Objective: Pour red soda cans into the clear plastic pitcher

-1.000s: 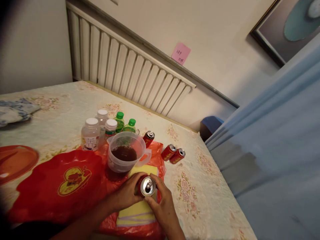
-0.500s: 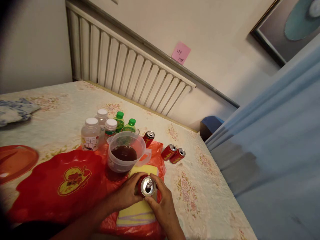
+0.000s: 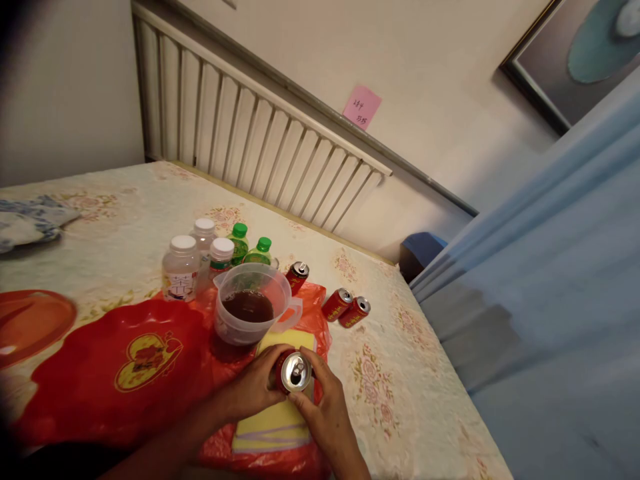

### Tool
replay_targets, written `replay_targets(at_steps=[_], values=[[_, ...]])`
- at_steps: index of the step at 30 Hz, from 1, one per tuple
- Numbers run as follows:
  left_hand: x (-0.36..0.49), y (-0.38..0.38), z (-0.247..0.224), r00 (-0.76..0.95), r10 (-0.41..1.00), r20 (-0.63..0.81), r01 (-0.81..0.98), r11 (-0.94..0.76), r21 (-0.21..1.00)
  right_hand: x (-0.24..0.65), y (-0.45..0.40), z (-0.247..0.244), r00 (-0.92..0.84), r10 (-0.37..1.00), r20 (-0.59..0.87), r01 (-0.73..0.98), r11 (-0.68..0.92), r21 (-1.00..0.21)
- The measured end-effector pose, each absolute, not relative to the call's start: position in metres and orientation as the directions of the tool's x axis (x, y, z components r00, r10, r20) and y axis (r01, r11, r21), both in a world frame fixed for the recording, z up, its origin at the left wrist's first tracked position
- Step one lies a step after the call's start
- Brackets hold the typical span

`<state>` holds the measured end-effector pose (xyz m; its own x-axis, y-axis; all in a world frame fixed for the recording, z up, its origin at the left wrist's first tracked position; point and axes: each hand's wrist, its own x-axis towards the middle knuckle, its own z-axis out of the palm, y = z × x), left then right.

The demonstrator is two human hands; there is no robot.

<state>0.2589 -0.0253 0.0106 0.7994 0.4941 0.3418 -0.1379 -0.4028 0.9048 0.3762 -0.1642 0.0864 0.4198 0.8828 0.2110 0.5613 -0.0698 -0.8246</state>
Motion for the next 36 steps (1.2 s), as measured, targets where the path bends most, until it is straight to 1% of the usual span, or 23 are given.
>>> replay_targets(at_steps=[16, 27, 36], values=[[0.2577, -0.0239, 0.0136, 0.812, 0.483, 0.328, -0.138, -0.387, 0.912, 0.3762, -0.1639, 0.0887, 0.402, 0.891, 0.213, 0.56, -0.055, -0.826], [0.2596, -0.024, 0.0085, 0.805, 0.481, 0.346, -0.143, -0.409, 0.901, 0.3758, -0.1635, 0.0874, 0.403, 0.884, 0.238, 0.578, -0.044, -0.815], [0.2586, -0.0245, 0.0096, 0.806, 0.484, 0.343, -0.145, -0.4, 0.905, 0.3773, -0.1647, 0.0857, 0.408, 0.887, 0.215, 0.554, -0.053, -0.831]])
